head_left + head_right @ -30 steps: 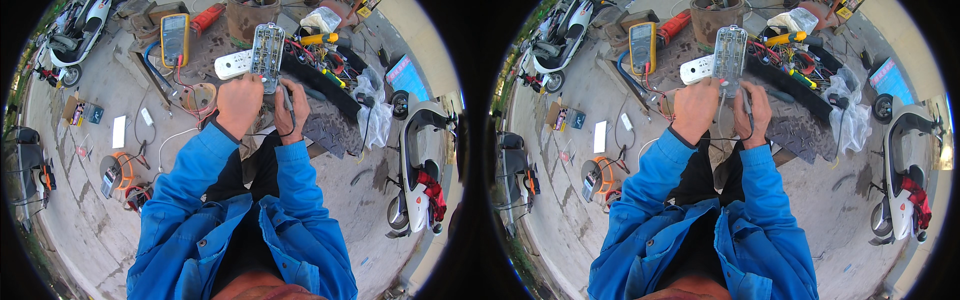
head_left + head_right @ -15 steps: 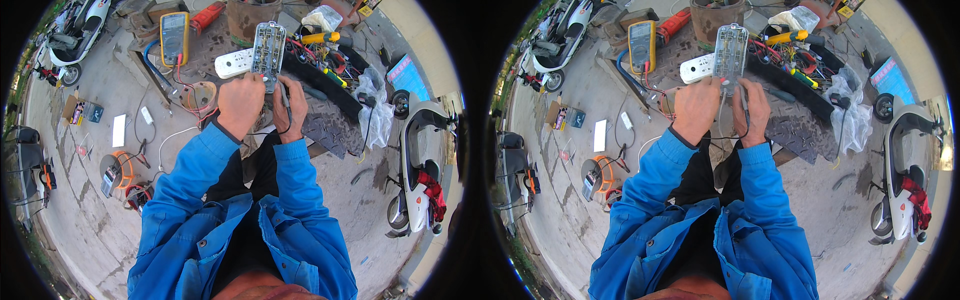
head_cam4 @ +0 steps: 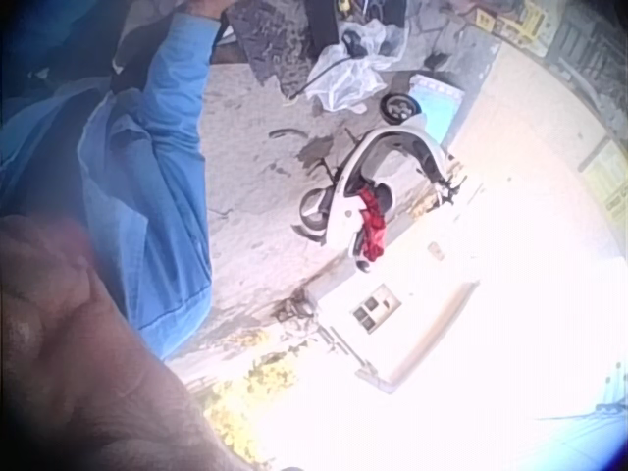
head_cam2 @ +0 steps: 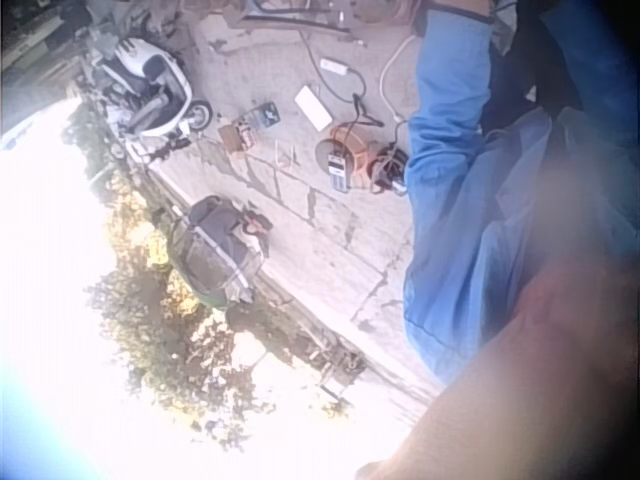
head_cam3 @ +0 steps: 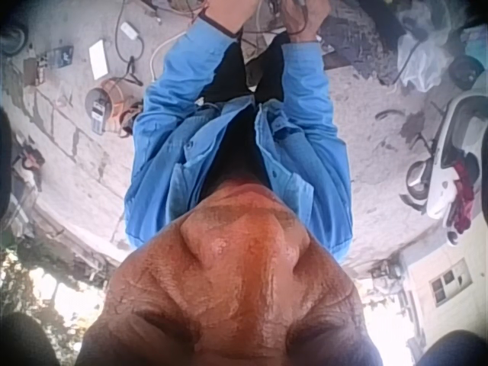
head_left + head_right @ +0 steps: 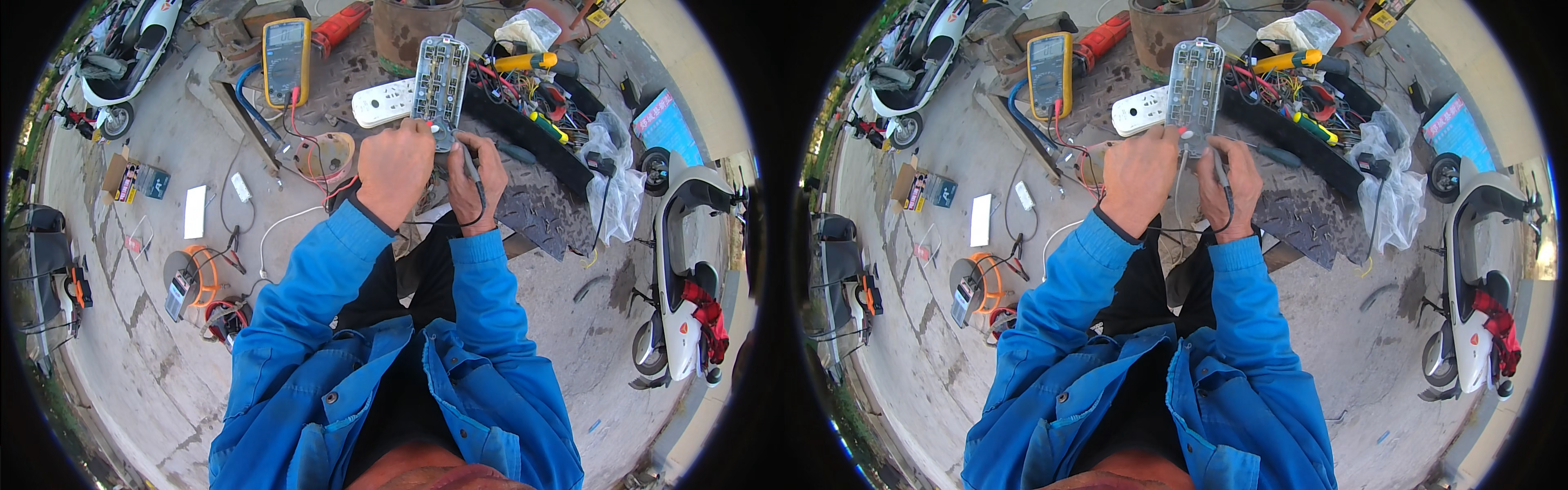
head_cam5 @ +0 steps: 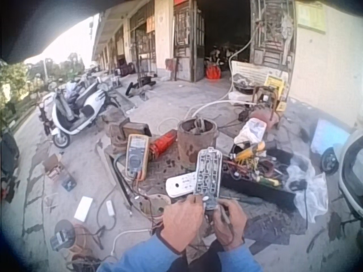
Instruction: The person uses a multimeter to test points on a disassembled power strip circuit board. They hold the board with one hand and probe various contacts with the multimeter leads while seated at a workbench.
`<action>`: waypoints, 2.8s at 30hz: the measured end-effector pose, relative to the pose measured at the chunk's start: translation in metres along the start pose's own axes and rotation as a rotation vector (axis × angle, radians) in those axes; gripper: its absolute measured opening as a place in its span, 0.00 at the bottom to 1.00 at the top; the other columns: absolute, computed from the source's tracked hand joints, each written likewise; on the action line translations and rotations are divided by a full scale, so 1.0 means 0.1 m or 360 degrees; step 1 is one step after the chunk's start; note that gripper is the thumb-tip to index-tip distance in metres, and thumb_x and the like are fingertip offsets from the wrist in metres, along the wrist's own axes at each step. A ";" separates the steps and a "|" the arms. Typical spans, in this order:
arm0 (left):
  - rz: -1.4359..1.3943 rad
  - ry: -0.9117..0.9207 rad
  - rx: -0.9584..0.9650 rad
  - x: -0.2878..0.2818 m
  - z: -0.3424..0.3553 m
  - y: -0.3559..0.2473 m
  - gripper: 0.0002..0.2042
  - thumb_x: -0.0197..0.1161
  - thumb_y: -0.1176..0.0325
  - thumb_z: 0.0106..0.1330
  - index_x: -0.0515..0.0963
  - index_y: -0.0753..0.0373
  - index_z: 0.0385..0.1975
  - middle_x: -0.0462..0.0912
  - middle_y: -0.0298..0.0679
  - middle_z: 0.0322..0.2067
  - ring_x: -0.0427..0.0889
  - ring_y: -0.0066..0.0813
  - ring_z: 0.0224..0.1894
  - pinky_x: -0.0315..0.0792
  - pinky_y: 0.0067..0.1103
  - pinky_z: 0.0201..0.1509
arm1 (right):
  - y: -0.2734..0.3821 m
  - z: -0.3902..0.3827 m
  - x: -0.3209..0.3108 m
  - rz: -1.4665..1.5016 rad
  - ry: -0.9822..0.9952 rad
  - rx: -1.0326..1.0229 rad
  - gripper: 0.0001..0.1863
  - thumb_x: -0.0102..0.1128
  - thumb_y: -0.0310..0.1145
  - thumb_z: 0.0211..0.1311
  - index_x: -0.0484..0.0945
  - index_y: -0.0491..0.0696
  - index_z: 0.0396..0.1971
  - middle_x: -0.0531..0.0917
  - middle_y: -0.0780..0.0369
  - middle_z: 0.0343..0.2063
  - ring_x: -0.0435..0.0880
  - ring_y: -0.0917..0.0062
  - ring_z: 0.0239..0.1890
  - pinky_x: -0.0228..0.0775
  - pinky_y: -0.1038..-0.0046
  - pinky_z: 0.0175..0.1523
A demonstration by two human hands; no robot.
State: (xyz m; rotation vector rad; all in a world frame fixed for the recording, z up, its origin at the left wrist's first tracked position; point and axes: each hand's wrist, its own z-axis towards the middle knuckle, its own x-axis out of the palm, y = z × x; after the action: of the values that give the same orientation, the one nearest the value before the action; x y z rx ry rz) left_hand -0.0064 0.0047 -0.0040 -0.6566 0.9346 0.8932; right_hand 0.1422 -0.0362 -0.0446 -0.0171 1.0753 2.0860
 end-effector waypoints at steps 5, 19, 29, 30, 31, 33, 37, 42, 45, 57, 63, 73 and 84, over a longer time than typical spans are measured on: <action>0.0033 0.0014 0.0017 0.00 0.00 -0.02 0.04 0.66 0.68 0.70 0.85 0.60 0.38 0.90 0.42 0.34 0.94 0.45 0.33 0.86 0.37 0.32 | -0.01 0.01 0.00 0.0009 0.0025 -0.0011 0.09 0.70 0.22 0.71 0.87 0.43 0.48 0.86 0.55 0.38 0.90 0.61 0.38 0.82 0.66 0.47; 0.0198 -0.0136 0.0040 0.07 -0.08 -0.08 0.06 0.68 0.68 0.69 0.85 0.58 0.42 0.88 0.35 0.35 0.94 0.36 0.38 0.86 0.33 0.32 | -0.04 -0.01 0.00 0.0033 -0.0020 0.0008 0.10 0.71 0.22 0.70 0.88 0.44 0.49 0.86 0.55 0.38 0.88 0.62 0.37 0.81 0.66 0.46; 0.0193 -0.0063 0.0020 0.06 -0.11 -0.10 0.09 0.67 0.69 0.70 0.84 0.58 0.47 0.88 0.35 0.36 0.95 0.36 0.39 0.86 0.33 0.33 | -0.08 -0.02 0.00 0.0086 -0.0029 0.0037 0.10 0.72 0.22 0.69 0.88 0.44 0.48 0.87 0.56 0.39 0.89 0.62 0.38 0.82 0.66 0.47; 0.0163 -0.0071 0.0017 0.06 -0.11 -0.10 0.09 0.67 0.69 0.70 0.84 0.58 0.47 0.88 0.35 0.36 0.95 0.36 0.40 0.86 0.33 0.33 | -0.07 -0.03 0.00 0.0088 -0.0020 0.0030 0.10 0.72 0.22 0.69 0.88 0.44 0.48 0.87 0.56 0.39 0.90 0.62 0.39 0.82 0.66 0.47; 0.0136 -0.0092 0.0015 0.06 -0.09 -0.09 0.08 0.67 0.69 0.70 0.84 0.58 0.47 0.88 0.35 0.36 0.95 0.36 0.40 0.86 0.34 0.33 | -0.07 -0.01 0.00 0.0091 -0.0017 0.0013 0.10 0.72 0.22 0.69 0.88 0.44 0.49 0.87 0.55 0.40 0.90 0.61 0.40 0.83 0.65 0.48; 0.0200 -0.0188 0.0065 0.08 -0.08 -0.10 0.07 0.70 0.68 0.66 0.84 0.58 0.41 0.86 0.34 0.34 0.93 0.32 0.36 0.85 0.29 0.31 | -0.07 0.00 -0.01 0.0108 -0.0018 0.0051 0.10 0.72 0.22 0.70 0.87 0.44 0.49 0.87 0.55 0.41 0.91 0.61 0.41 0.83 0.65 0.49; 0.0331 -0.0253 0.0108 0.09 -0.11 -0.10 0.08 0.71 0.68 0.63 0.85 0.59 0.40 0.85 0.32 0.33 0.91 0.30 0.33 0.85 0.26 0.31 | -0.05 -0.02 -0.01 0.0103 -0.0001 0.0092 0.10 0.71 0.22 0.71 0.87 0.44 0.49 0.88 0.55 0.41 0.91 0.61 0.41 0.83 0.66 0.49; 0.0210 -0.0179 0.0059 0.11 -0.11 -0.10 0.10 0.69 0.69 0.66 0.85 0.59 0.47 0.86 0.34 0.36 0.93 0.34 0.37 0.85 0.31 0.33 | -0.08 -0.01 0.00 0.0117 -0.0028 0.0083 0.09 0.71 0.24 0.72 0.88 0.43 0.49 0.88 0.55 0.41 0.91 0.62 0.41 0.82 0.67 0.50; 0.0178 -0.0106 0.0036 0.09 -0.11 -0.09 0.12 0.68 0.70 0.68 0.84 0.59 0.50 0.87 0.34 0.37 0.94 0.35 0.38 0.85 0.33 0.33 | -0.08 0.00 -0.02 0.0117 -0.0011 0.0164 0.08 0.71 0.26 0.73 0.89 0.42 0.48 0.90 0.56 0.41 0.91 0.67 0.42 0.83 0.68 0.51; 0.0130 -0.0079 0.0026 0.09 -0.12 -0.06 0.14 0.68 0.70 0.68 0.85 0.60 0.53 0.88 0.34 0.39 0.94 0.36 0.40 0.86 0.33 0.33 | -0.04 -0.03 -0.05 0.0161 -0.0193 0.0311 0.05 0.74 0.24 0.69 0.88 0.42 0.42 0.91 0.58 0.37 0.91 0.72 0.36 0.82 0.70 0.46; 0.0110 -0.0046 0.0006 0.09 -0.13 -0.05 0.15 0.68 0.69 0.69 0.85 0.59 0.55 0.88 0.35 0.39 0.95 0.36 0.40 0.86 0.33 0.33 | -0.05 -0.04 -0.03 0.0140 -0.0151 0.0334 0.04 0.74 0.24 0.70 0.89 0.42 0.42 0.91 0.58 0.36 0.91 0.72 0.37 0.82 0.70 0.46; 0.0030 -0.0087 -0.0031 0.10 -0.12 -0.04 0.13 0.66 0.71 0.70 0.85 0.57 0.53 0.88 0.36 0.37 0.94 0.41 0.37 0.86 0.36 0.33 | -0.04 -0.03 -0.02 0.0179 -0.0163 0.0287 0.05 0.74 0.24 0.70 0.89 0.42 0.43 0.90 0.57 0.37 0.91 0.72 0.38 0.82 0.70 0.46; -0.0005 -0.0062 -0.0051 0.10 -0.11 -0.02 0.11 0.65 0.70 0.70 0.85 0.56 0.50 0.89 0.37 0.36 0.94 0.43 0.34 0.85 0.36 0.33 | -0.05 0.00 -0.05 0.0140 -0.0122 0.0174 0.08 0.74 0.21 0.66 0.89 0.43 0.43 0.88 0.59 0.36 0.89 0.71 0.37 0.80 0.71 0.45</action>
State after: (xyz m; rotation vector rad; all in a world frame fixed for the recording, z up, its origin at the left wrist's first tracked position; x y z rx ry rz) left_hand -0.0057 -0.0014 -0.0172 -0.6658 0.8856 0.9166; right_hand 0.1488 -0.0379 -0.0462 0.1656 1.1601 2.0851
